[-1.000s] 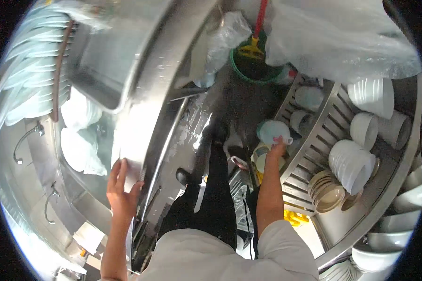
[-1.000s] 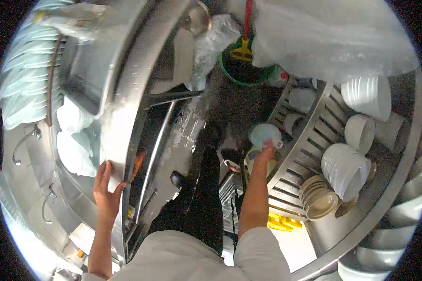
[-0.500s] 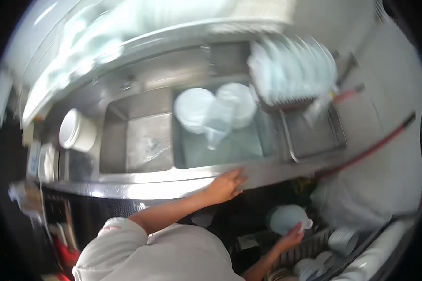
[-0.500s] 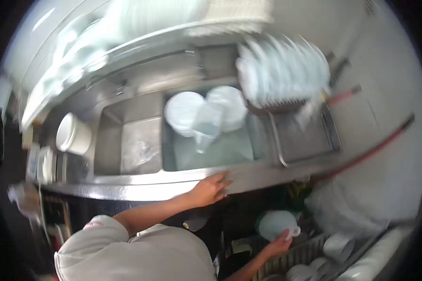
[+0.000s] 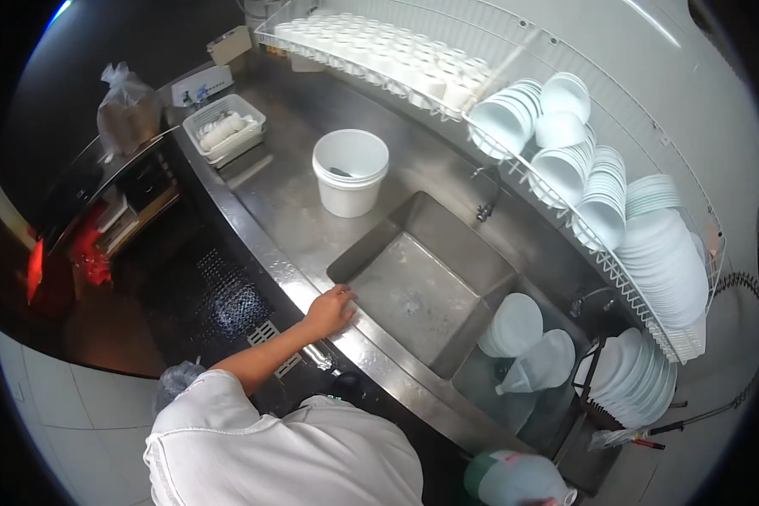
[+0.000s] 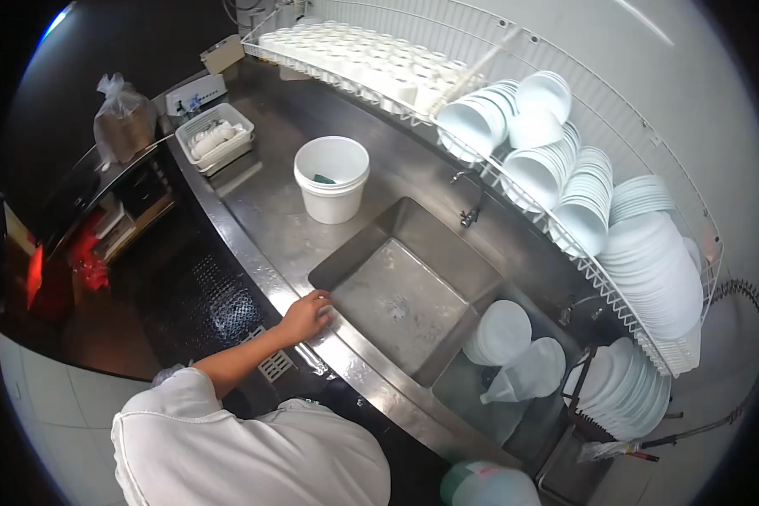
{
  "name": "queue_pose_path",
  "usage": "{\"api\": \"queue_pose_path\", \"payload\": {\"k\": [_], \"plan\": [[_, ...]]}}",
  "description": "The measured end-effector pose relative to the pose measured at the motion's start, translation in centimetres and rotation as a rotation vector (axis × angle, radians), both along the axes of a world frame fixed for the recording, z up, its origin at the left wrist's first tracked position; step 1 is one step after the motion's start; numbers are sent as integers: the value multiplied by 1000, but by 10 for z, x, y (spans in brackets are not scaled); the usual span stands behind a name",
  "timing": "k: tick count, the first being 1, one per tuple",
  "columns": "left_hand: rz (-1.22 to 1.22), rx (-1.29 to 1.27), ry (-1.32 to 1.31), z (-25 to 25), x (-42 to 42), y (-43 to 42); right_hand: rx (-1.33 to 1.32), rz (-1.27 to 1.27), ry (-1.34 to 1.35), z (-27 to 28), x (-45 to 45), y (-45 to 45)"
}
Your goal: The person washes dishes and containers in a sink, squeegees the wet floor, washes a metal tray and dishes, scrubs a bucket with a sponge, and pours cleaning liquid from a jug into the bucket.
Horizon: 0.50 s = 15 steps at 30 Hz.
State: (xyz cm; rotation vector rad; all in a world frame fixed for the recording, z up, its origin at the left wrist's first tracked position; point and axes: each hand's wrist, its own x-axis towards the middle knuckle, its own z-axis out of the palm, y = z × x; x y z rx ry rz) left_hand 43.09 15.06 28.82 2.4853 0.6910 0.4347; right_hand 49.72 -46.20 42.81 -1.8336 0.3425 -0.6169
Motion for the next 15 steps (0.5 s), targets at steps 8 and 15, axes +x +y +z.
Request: {"api": "queue_pose_path", "payload": {"k": [8, 15], "plan": [[198, -47, -72, -10, -77, -1, 449, 422, 36, -16, 42, 127], [287, -41, -21, -31, -164, 11, 180, 625, 64, -24, 37, 167]]}}
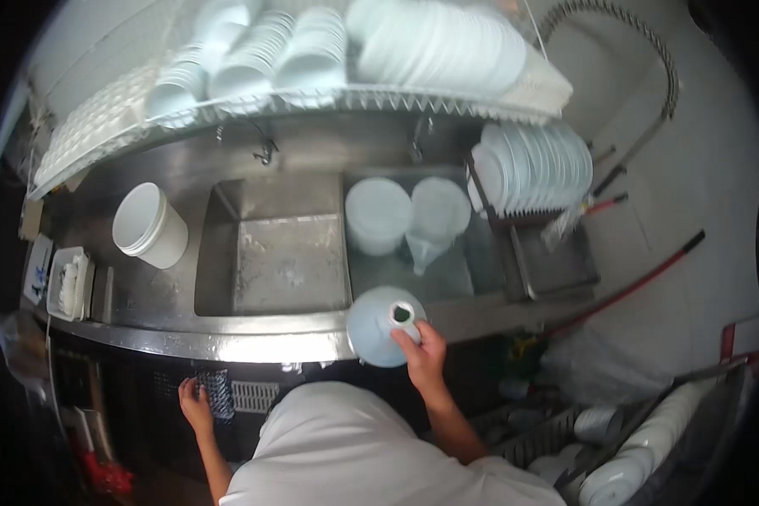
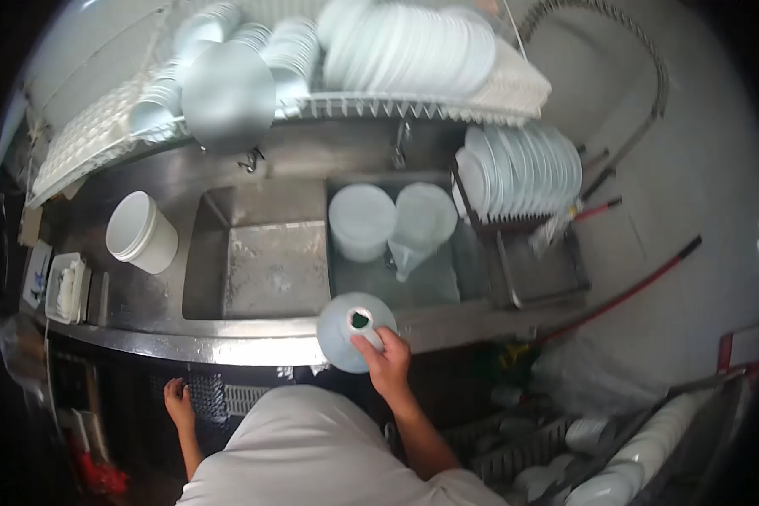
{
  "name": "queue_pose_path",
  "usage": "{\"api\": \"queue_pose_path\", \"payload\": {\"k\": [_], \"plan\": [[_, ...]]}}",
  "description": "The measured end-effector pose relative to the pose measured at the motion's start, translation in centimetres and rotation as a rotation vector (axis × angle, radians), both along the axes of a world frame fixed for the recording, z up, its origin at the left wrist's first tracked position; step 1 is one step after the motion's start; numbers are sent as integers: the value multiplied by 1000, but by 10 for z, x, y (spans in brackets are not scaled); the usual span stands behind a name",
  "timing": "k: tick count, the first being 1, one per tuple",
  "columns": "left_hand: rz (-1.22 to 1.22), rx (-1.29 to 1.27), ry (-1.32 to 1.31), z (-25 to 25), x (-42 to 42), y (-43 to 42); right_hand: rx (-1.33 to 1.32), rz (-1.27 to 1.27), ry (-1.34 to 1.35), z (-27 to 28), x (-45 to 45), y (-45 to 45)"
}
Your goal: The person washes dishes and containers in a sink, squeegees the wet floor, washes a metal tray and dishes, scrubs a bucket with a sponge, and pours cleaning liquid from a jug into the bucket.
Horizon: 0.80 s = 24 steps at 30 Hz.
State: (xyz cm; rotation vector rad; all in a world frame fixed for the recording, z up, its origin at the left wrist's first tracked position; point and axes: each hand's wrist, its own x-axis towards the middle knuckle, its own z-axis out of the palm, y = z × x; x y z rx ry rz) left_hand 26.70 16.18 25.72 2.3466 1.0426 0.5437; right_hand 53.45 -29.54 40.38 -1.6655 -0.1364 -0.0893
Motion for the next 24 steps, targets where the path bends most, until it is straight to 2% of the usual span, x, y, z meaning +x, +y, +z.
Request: {"api": "queue_pose_path", "payload": {"k": [2, 4, 6, 8, 11, 14, 15, 17, 20, 23, 24], "plan": [[-14, -19, 55, -9, -24, 12, -23, -9, -95, 8, -2, 7], [-10, -102, -8, -26, -40, 19, -29, -39, -205, 0, -10, 9], [-80, -6, 113, -53, -59, 37, -45, -52, -345, -11, -10, 3], [-58, -100, 164, -62, -61, 32, -19, -71, -468, -17, -7, 4], [-169, -210, 269, -76, -50, 56, -58, -108, -505, -22, -8, 7], [-243, -173, 323, -72, -15, 93, -96, -176, -537, -22, -7, 10], [-295, -70, 310, -70, -3, 109, -99, -186, -563, -21, -8, 13], [-318, 132, 253, -37, 32, 107, -92, -247, -555, -19, -6, 19], [-269, 343, 42, -34, 77, 163, -146, -262, -516, -21, -6, 24], [-206, 380, -135, 41, 133, 134, -242, -311, -399, -36, -9, 36], [-206, 515, -116, 59, 145, 138, -147, -342, -366, -34, -10, 45]]}}
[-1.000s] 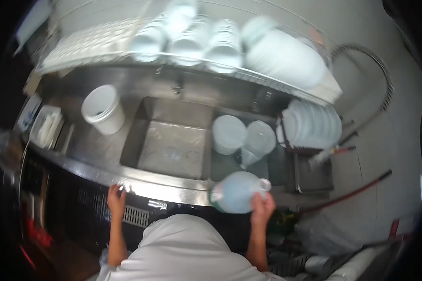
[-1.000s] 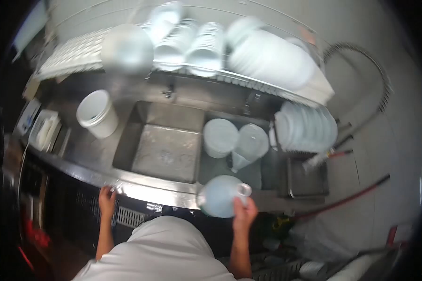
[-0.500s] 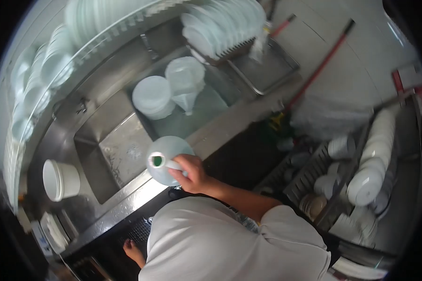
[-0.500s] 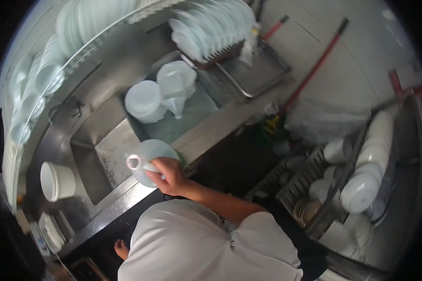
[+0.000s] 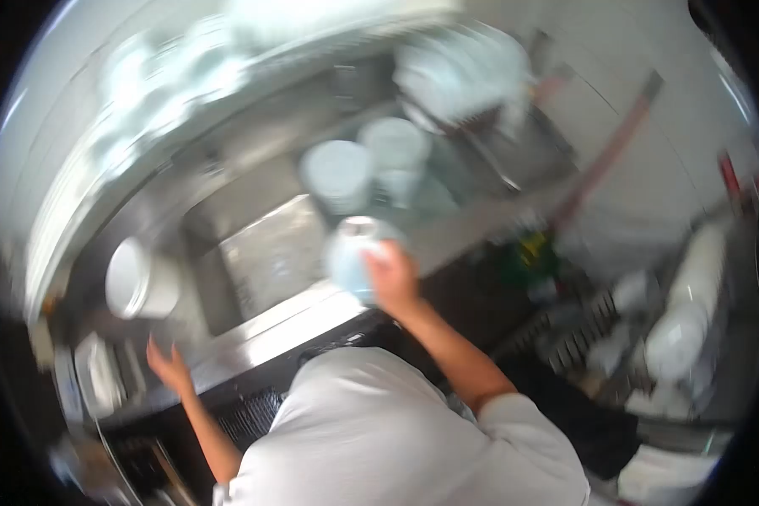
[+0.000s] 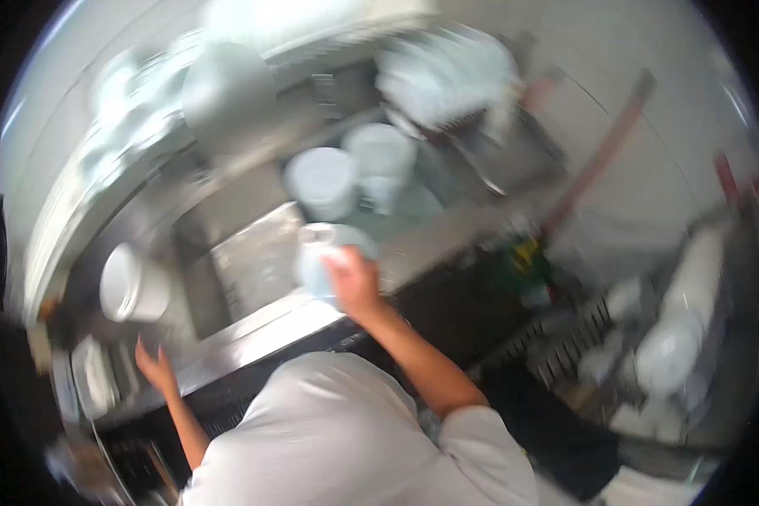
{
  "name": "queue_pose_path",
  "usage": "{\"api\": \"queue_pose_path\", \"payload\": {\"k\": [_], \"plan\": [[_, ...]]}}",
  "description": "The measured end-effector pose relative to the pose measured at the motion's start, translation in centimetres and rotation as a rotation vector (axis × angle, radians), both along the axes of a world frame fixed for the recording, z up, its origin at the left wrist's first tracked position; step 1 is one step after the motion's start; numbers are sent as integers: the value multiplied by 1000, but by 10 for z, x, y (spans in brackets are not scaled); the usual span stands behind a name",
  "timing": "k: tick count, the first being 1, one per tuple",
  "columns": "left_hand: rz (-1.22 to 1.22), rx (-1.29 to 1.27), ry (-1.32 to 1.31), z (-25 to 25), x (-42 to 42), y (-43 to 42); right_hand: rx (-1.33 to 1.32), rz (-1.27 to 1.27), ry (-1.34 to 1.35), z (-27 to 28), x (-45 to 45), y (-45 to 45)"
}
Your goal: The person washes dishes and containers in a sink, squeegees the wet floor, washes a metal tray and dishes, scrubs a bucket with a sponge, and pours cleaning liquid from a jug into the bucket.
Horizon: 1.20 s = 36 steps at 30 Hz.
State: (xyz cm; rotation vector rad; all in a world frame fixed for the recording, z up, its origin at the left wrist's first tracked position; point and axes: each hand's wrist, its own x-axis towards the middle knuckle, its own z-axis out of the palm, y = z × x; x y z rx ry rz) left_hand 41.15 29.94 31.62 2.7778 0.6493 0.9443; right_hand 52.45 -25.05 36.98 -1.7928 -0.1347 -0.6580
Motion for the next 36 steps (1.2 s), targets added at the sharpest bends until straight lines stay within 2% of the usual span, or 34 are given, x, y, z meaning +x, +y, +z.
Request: {"api": "queue_pose_path", "payload": {"k": [1, 2, 3, 4, 5, 7, 12, 15, 18, 21, 24, 27, 30, 36], "plan": [[5, 68, -47, 15, 9, 1, -15, -17, -5, 5, 0, 5], [49, 5, -106, 46, 17, -14, 22, -36, 105, 0, 5, 12], [52, -11, -140, 56, 23, 2, -15, -37, 65, 22, 5, 26], [102, -62, -140, 68, 27, 11, -62, -72, 38, 22, 11, 39], [92, -115, -178, 64, 29, 34, -153, -27, 104, 32, 12, 51], [41, -185, -252, 64, 33, 64, -368, 37, 31, 45, 15, 88], [-64, -268, -221, 62, 54, 114, -633, 229, 177, 87, 16, 189], [-62, -407, -107, 41, 70, 145, -718, 308, 132, 100, 16, 246], [-95, -541, -168, 22, 77, 154, -799, 400, 189, 111, 14, 295], [-26, -559, -312, 32, 76, 153, -830, 464, 177, 121, 8, 337], [-39, -379, -315, 49, 81, 167, -934, 517, 187, 128, 9, 370], [-150, -430, -169, 36, 89, 184, -1055, 570, 159, 137, 10, 401], [-326, -425, -224, 36, 76, 187, -1170, 596, 124, 145, 19, 430], [-437, -500, -211, 40, 32, 137, -1357, 648, 69, 146, 41, 468]]}}
